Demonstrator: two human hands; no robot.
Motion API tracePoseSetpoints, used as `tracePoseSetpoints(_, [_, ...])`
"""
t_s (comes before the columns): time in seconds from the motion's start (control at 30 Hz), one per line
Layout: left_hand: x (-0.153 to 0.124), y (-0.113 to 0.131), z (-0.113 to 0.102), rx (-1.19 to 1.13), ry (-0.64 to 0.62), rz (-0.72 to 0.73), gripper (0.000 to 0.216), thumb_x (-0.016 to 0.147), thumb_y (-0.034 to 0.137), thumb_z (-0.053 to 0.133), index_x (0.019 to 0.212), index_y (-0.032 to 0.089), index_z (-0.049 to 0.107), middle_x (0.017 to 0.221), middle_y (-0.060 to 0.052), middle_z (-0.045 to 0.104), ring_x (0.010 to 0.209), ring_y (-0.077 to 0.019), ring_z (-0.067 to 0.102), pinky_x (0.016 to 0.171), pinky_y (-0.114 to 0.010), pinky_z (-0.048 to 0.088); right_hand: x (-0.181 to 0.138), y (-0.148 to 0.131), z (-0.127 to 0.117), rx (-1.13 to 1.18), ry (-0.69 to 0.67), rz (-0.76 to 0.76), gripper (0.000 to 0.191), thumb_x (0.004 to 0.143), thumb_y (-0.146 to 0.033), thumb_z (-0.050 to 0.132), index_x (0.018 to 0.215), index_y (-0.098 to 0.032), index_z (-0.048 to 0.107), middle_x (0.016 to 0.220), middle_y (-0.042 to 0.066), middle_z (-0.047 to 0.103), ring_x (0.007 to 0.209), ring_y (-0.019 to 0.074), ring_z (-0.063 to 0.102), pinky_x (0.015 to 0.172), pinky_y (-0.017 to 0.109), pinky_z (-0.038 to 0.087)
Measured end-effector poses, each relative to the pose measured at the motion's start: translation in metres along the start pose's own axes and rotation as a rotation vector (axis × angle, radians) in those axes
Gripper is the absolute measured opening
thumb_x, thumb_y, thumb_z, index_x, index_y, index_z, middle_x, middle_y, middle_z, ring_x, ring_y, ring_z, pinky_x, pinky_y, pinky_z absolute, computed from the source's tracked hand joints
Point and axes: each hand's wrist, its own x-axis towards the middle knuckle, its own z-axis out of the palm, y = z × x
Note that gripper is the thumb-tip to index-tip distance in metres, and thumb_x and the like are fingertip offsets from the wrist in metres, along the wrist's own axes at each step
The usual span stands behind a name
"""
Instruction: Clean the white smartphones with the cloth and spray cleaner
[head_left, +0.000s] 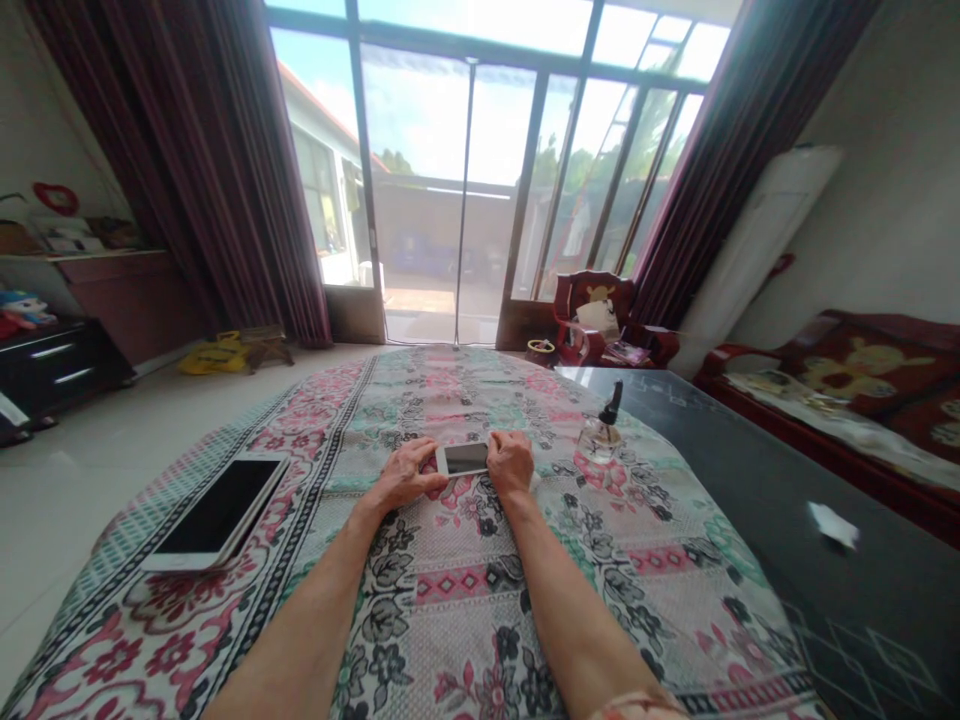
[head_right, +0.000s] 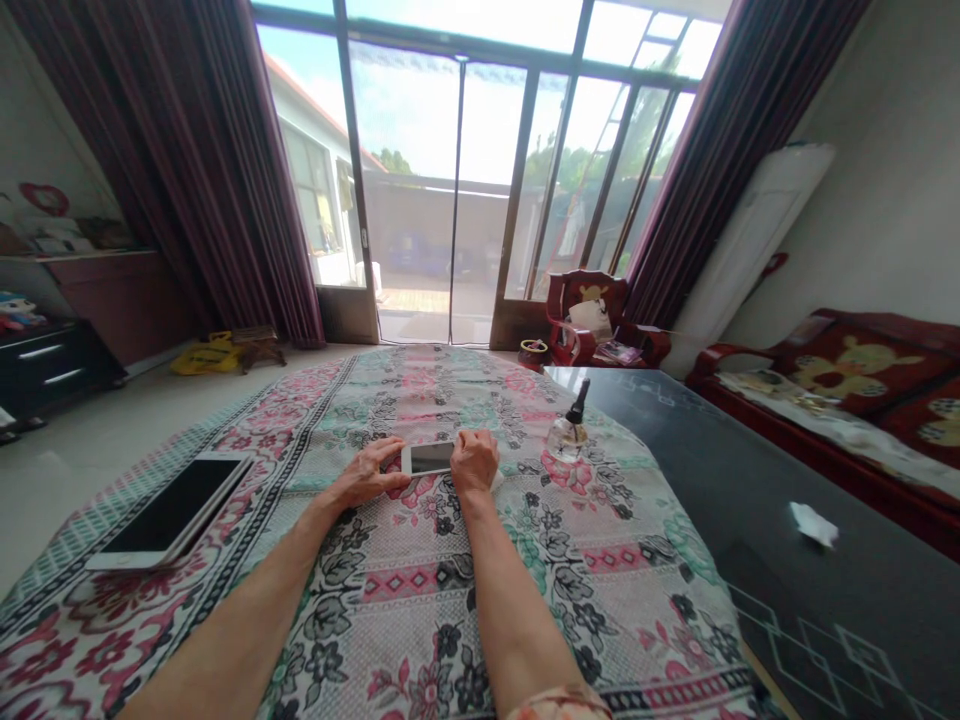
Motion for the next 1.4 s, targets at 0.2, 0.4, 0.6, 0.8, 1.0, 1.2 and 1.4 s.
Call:
tracePoseSetpoints(0.2, [0.000, -0.002, 0.000, 0.005, 0.001, 0.009, 0.055, 0.069, 0.035, 0.073, 0.121, 0.021, 0.063, 0.132, -0.009, 0.058, 0.123, -0.0287, 0.051, 0.108, -0.038, 0.037, 0.003, 0.005, 0.001, 0.129, 0.072, 0.005, 0.027, 0.090, -0.024, 0.047, 0.102, -0.019, 0.071, 0.095, 0.008, 0.065, 0.089, 0.0180, 0.056, 0.082, 0.026, 0.037])
tracePoseSetpoints(0.4, [-0.001, 0.000, 0.000, 0.007, 0.003, -0.013, 0.056, 0.070, 0.035, 0.072, 0.122, 0.018, 0.062, 0.134, -0.011, 0.056, 0.123, -0.0283, 0.051, 0.107, -0.039, 0.036, -0.004, -0.004, -0.001, 0.135, 0.055, -0.169, 0.027, 0.093, -0.028, 0.046, 0.101, -0.020, 0.070, 0.095, 0.007, 0.064, 0.090, 0.0166, 0.055, 0.083, 0.025, 0.036])
tracePoseSetpoints(0.6, [-0.001, 0.000, 0.001, 0.000, 0.008, -0.017, 0.056, 0.070, 0.034, 0.072, 0.122, 0.019, 0.062, 0.134, -0.011, 0.056, 0.124, -0.0283, 0.050, 0.107, -0.039, 0.036, -0.006, -0.009, -0.003, -0.034, -0.052, -0.102, 0.022, 0.091, -0.029, 0.050, 0.095, -0.025, 0.072, 0.097, 0.006, 0.065, 0.091, 0.0183, 0.054, 0.079, 0.027, 0.034])
tracePoseSetpoints(0.8, [-0.001, -0.001, 0.000, 0.009, 0.001, 0.015, 0.053, 0.070, 0.037, 0.072, 0.119, 0.019, 0.064, 0.132, -0.010, 0.057, 0.122, -0.0297, 0.051, 0.106, -0.039, 0.038, 0.007, 0.012, -0.006, 0.053, 0.063, 0.035, 0.026, 0.091, -0.024, 0.048, 0.099, -0.019, 0.072, 0.093, 0.008, 0.065, 0.086, 0.0178, 0.055, 0.078, 0.026, 0.036])
tracePoseSetpoints(1.0, [0.000, 0.000, 0.000, 0.024, 0.004, 0.001, 0.054, 0.070, 0.035, 0.072, 0.120, 0.019, 0.063, 0.132, -0.010, 0.057, 0.123, -0.0284, 0.051, 0.107, -0.037, 0.037, -0.012, -0.012, -0.003, 0.114, 0.029, -0.244, 0.023, 0.092, -0.026, 0.049, 0.103, -0.021, 0.070, 0.096, 0.005, 0.062, 0.091, 0.0168, 0.053, 0.084, 0.025, 0.035])
tracePoseSetpoints(1.2, [-0.001, 0.005, -0.002, 0.008, -0.003, 0.049, 0.043, 0.070, 0.027, 0.070, 0.112, 0.021, 0.066, 0.122, -0.006, 0.062, 0.117, -0.0256, 0.054, 0.104, -0.035, 0.040, -0.028, -0.043, 0.001, 0.072, -0.129, -0.463, 0.022, 0.094, -0.030, 0.049, 0.103, -0.025, 0.069, 0.098, 0.003, 0.064, 0.094, 0.0160, 0.053, 0.085, 0.026, 0.034])
tracePoseSetpoints(1.4, [0.000, 0.006, -0.001, -0.008, 0.017, 0.066, 0.037, 0.070, 0.025, 0.067, 0.106, 0.019, 0.068, 0.118, -0.007, 0.064, 0.113, -0.0244, 0.056, 0.102, -0.034, 0.041, -0.026, -0.045, -0.003, -0.030, -0.225, -0.490, 0.020, 0.092, -0.033, 0.051, 0.096, -0.028, 0.070, 0.098, 0.002, 0.065, 0.092, 0.0176, 0.054, 0.083, 0.029, 0.034])
